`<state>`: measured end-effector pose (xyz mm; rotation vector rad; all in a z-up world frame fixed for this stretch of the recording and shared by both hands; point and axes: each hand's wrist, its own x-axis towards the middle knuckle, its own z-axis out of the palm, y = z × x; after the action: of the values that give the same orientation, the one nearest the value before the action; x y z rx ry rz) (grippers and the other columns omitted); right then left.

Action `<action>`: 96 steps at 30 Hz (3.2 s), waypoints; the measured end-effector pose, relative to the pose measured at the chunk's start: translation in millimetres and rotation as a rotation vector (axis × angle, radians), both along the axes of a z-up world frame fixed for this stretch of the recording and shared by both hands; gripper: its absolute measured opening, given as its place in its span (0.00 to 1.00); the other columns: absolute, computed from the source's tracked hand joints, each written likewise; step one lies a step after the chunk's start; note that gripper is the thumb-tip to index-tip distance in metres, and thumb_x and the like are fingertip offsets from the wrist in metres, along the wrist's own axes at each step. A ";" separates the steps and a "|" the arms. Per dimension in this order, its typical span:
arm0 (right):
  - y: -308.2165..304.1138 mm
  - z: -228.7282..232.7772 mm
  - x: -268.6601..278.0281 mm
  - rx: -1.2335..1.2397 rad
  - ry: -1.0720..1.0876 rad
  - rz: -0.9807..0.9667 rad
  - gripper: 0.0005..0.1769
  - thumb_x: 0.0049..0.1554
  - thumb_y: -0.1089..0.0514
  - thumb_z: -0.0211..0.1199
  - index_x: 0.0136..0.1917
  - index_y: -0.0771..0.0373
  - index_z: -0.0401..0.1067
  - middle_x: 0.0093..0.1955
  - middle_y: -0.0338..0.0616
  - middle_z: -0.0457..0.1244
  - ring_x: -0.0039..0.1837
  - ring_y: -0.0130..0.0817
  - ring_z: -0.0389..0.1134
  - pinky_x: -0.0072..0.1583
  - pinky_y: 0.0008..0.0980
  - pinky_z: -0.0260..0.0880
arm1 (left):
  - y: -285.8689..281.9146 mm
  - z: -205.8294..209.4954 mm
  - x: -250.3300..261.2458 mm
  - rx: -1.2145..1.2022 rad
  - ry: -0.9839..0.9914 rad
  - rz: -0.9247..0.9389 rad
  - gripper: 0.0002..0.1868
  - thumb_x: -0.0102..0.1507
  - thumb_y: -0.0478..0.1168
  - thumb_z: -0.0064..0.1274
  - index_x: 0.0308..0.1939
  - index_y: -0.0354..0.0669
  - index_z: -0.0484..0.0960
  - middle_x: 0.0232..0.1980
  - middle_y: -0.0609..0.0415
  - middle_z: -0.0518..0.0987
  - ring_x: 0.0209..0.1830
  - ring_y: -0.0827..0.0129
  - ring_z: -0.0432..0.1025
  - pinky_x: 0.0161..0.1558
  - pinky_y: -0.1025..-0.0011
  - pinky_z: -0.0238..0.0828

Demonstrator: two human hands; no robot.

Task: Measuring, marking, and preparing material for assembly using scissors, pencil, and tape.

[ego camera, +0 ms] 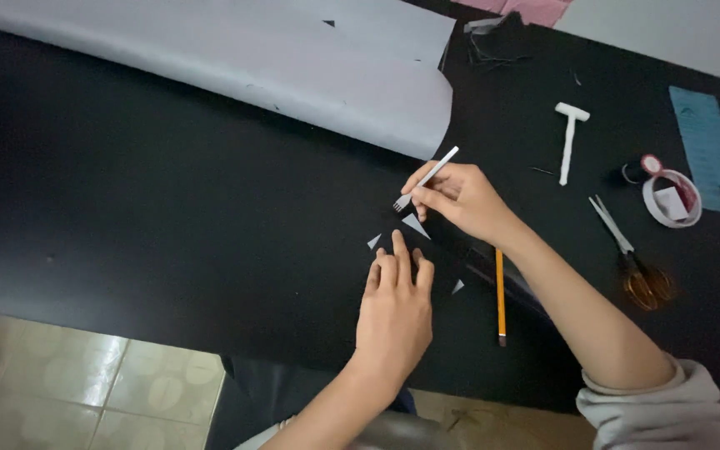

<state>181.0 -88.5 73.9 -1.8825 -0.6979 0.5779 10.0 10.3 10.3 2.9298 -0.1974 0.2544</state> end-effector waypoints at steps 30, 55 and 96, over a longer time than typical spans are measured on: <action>-25.2 -6.8 16.3 -0.812 -0.838 0.235 0.18 0.64 0.53 0.56 0.62 0.63 0.74 0.56 0.48 0.70 0.57 0.41 0.69 0.65 0.45 0.63 | -2.7 -0.2 -1.5 0.050 -0.086 0.043 0.28 0.64 0.42 0.48 0.69 0.39 0.70 0.76 0.27 0.63 0.68 0.41 0.66 0.64 0.57 0.68; -55.8 -3.6 -89.8 -0.670 -0.716 -0.086 0.09 0.52 0.44 0.71 0.47 0.41 0.80 0.51 0.28 0.61 0.53 0.27 0.60 0.64 0.37 0.50 | 83.9 61.0 -23.3 -1.101 -0.069 0.194 0.20 0.67 0.28 0.45 0.63 0.24 0.75 0.57 0.26 0.78 0.56 0.33 0.76 0.52 0.46 0.77; -71.1 -22.4 -131.2 -0.495 -1.140 0.015 0.22 0.61 0.46 0.61 0.68 0.45 0.72 0.78 0.39 0.58 0.73 0.34 0.62 0.68 0.51 0.47 | 33.4 13.8 -32.8 -0.124 -0.415 -0.153 0.20 0.72 0.50 0.42 0.52 0.38 0.80 0.56 0.45 0.79 0.50 0.54 0.70 0.49 0.59 0.62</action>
<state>49.7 -159.6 51.5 -2.6318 -1.3613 -0.4543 -22.8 43.8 24.1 2.6881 -0.4449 0.8158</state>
